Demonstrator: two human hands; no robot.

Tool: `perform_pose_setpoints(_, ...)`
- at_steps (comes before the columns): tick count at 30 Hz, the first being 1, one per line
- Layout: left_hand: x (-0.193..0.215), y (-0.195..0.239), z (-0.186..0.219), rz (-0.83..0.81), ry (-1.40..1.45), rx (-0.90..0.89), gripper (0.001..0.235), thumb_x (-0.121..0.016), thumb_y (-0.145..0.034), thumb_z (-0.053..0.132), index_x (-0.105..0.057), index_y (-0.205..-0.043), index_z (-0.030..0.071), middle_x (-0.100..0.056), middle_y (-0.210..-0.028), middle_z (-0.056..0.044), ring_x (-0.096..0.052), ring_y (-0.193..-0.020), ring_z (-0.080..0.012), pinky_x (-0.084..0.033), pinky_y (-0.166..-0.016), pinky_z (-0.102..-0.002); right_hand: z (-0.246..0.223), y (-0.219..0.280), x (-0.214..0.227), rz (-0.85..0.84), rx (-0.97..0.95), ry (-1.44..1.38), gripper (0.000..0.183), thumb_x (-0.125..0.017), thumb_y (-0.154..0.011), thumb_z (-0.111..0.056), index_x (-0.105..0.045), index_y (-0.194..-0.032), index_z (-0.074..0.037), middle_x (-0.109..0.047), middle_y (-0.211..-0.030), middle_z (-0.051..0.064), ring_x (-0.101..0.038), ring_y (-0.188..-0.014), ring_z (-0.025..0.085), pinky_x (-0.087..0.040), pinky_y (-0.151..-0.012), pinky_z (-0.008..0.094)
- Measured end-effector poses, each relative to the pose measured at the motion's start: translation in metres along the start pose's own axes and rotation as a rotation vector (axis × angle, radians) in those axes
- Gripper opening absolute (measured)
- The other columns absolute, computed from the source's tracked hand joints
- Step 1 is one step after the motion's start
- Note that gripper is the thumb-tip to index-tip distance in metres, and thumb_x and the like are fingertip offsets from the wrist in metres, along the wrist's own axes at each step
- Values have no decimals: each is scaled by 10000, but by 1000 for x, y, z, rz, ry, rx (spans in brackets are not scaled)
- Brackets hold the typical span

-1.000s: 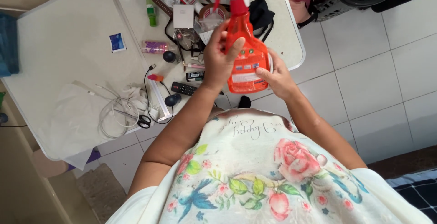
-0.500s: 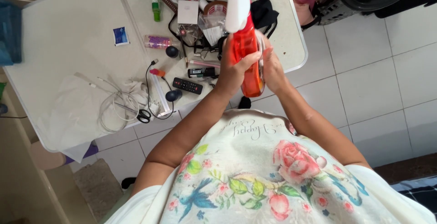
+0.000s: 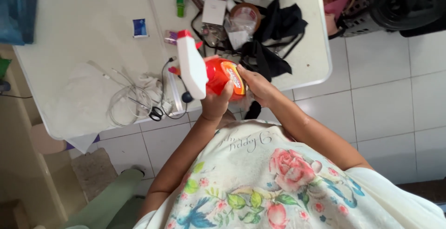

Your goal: The person organizes various items on a white table, picking up and placing down a box, a snack pack, a red bottle, a small box, a green tube, a black spherical object, and a white bottle. They use a white cloth to wipe the black spherical object and place it in a green basket.

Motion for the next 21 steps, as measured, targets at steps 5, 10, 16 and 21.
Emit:
perform_pose_setpoints(5,77,-34,-27,172,37,20,561,-674,-891,3,-457,-1409,6,-569,-1326,-132,-598,-1205,-240,-511,-1089,-361,-15,-79,30,159,174,403,571,-519,-1070,-522,-706,-1099,18,-666,-930,38,-549,-785,126,-454,-674,288)
perform_pose_setpoints(10,152,-84,-25,287,45,-39,569,-647,-864,-22,-458,-1400,16,-564,-1310,-122,-582,-1215,-238,-501,-1124,-377,-127,-166,44,354,490,666,315,-671,-943,-204,-709,-1203,-31,-725,-999,76,-668,-890,182,-535,-731,321)
perform_pose_setpoints(16,223,-97,-63,364,3,70,541,-664,-862,-2,-474,-1368,-17,-590,-1319,-145,-608,-1224,-234,-512,-1114,-372,-210,-280,19,581,398,1380,923,-782,-883,-318,-255,-1633,-210,-380,-1547,273,-582,-1193,462,-557,-813,493)
perform_pose_setpoints(21,249,-83,-109,387,1,235,485,-677,-897,25,-534,-1347,-81,-656,-1297,-181,-663,-1177,-236,-534,-1060,-362,-239,-370,-3,711,268,1476,1142,-770,-828,-721,-152,-1586,-131,-263,-1564,357,-618,-1165,447,-600,-807,458)
Point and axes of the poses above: each hand's wrist, its own y-axis away from the middle knuckle, its own x-axis out of the back of the hand, z = x × y, the point moved 10 cm from there along -y, towards the middle knuckle
